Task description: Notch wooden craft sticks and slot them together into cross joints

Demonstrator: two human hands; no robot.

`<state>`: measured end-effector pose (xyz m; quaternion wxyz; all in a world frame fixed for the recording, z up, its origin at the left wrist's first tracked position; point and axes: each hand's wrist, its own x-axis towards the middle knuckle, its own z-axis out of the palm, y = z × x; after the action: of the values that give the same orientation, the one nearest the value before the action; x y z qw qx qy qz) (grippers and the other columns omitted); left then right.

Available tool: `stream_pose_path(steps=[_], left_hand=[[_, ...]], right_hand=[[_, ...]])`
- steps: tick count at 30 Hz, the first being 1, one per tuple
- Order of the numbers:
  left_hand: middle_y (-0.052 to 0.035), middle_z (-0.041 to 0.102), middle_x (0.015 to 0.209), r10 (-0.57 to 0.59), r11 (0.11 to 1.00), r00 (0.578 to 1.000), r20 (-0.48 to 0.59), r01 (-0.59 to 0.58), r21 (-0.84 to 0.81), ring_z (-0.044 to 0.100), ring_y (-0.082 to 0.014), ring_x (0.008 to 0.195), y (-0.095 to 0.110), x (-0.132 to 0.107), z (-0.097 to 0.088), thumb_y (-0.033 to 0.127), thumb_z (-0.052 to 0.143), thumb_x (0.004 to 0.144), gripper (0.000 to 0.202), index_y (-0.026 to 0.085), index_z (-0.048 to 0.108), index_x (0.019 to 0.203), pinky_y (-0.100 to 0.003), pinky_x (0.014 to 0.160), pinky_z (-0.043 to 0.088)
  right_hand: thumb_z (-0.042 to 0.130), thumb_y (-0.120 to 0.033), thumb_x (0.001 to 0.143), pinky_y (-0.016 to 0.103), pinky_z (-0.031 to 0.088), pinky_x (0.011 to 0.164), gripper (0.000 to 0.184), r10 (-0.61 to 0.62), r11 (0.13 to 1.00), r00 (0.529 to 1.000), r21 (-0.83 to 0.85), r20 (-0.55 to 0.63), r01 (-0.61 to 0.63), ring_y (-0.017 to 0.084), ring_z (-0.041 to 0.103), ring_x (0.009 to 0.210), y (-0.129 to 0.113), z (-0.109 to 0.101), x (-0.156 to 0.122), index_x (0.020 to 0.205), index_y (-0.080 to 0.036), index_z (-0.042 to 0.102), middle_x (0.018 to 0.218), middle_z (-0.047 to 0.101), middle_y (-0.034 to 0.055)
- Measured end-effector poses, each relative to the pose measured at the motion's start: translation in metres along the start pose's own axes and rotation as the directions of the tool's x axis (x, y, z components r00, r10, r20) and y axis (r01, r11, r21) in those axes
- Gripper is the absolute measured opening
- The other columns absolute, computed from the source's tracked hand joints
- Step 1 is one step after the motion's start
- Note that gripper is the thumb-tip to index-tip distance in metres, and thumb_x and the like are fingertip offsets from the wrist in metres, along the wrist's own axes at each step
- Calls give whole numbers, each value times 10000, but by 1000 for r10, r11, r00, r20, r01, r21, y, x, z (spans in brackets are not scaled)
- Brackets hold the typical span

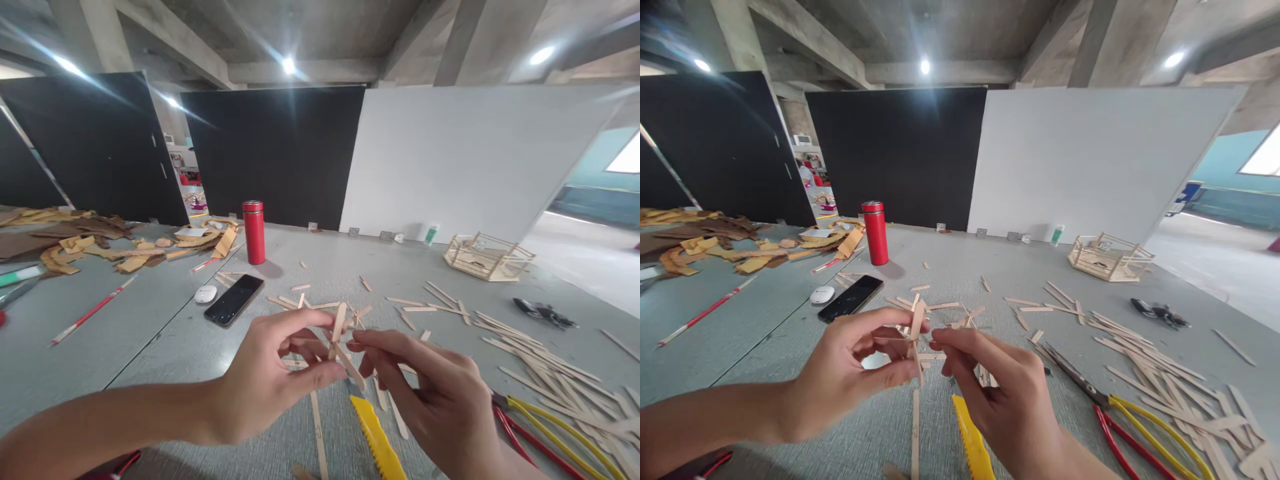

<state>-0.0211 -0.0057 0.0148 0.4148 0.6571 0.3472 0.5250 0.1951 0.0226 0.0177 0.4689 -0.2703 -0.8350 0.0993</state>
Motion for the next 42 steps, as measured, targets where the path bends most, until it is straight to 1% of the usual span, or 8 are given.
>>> stream_pose_path(steps=[3, 7, 14, 20, 26, 31, 35, 42], left_hand=[[-32, 776, 1022, -102, 989, 994, 32, 105, -106, 769, -191, 935, 6, -4, 1, 243, 775, 897, 274, 211, 703, 1159, -272, 834, 613], [-5, 780, 920, -139, 968, 988, 75, 151, -200, 769, -142, 827, 11, -5, -1, 238, 770, 908, 276, 223, 698, 1174, -222, 783, 588], [-4, 777, 924, -132, 952, 983, 126, 161, -259, 770, -146, 840, 10, -3, -1, 176, 788, 880, 323, 222, 710, 1190, -215, 766, 594], [-8, 802, 824, -164, 934, 984, 68, 177, -310, 785, -163, 823, 8, -11, 0, 170, 816, 855, 396, 211, 683, 1226, -227, 763, 621], [4, 792, 916, -189, 929, 976, 106, 212, -303, 777, -142, 825, 13, -12, 3, 158, 814, 851, 389, 227, 685, 1212, -217, 776, 622], [3, 771, 804, -202, 943, 976, 82, 216, -252, 751, -146, 779, 18, -12, 2, 196, 809, 861, 369, 214, 675, 1204, -230, 737, 602], [17, 736, 739, -230, 944, 965, 125, 253, -211, 708, -122, 722, 21, -13, 0, 215, 800, 868, 318, 215, 689, 1165, -211, 697, 569], [4, 754, 805, -203, 956, 972, 121, 223, -189, 731, -132, 771, 16, -14, 1, 194, 787, 877, 338, 223, 687, 1198, -202, 705, 580]], right_hand=[[547, -73, 968, 163, 526, 530, 266, -50, 998, 999, 33, 15, 49, 73, 660, 568, -3, 1, 1, 1083, -256, 702, 719, 719, -35], [527, -33, 958, 167, 558, 623, 324, -87, 994, 995, 70, 52, 84, 73, 709, 658, -4, 1, 1, 1144, -245, 685, 794, 750, -19], [564, -81, 968, 153, 538, 560, 293, -39, 999, 999, 22, 2, 39, 69, 708, 619, -5, 0, -2, 1149, -259, 709, 763, 758, -30], [555, 27, 911, 171, 575, 684, 392, -218, 976, 974, 33, 63, 216, 81, 758, 781, -7, -3, -2, 1201, -213, 665, 954, 801, 19], [549, 19, 928, 187, 576, 681, 381, -179, 984, 984, -8, 20, 180, 79, 751, 756, -5, -2, -5, 1199, -226, 661, 954, 804, 4], [586, -40, 948, 236, 546, 565, 313, -164, 986, 984, 15, 68, 163, 100, 714, 617, -5, 0, -5, 1185, -233, 655, 844, 789, -13], [565, -55, 968, 247, 540, 567, 283, -215, 977, 971, 12, 106, 215, 112, 725, 648, -6, 1, -4, 1203, -200, 626, 861, 794, 5], [580, 1, 934, 247, 584, 644, 323, -298, 946, 951, -113, 79, 305, 137, 769, 744, -9, -1, -4, 1206, -167, 628, 956, 812, 47]])
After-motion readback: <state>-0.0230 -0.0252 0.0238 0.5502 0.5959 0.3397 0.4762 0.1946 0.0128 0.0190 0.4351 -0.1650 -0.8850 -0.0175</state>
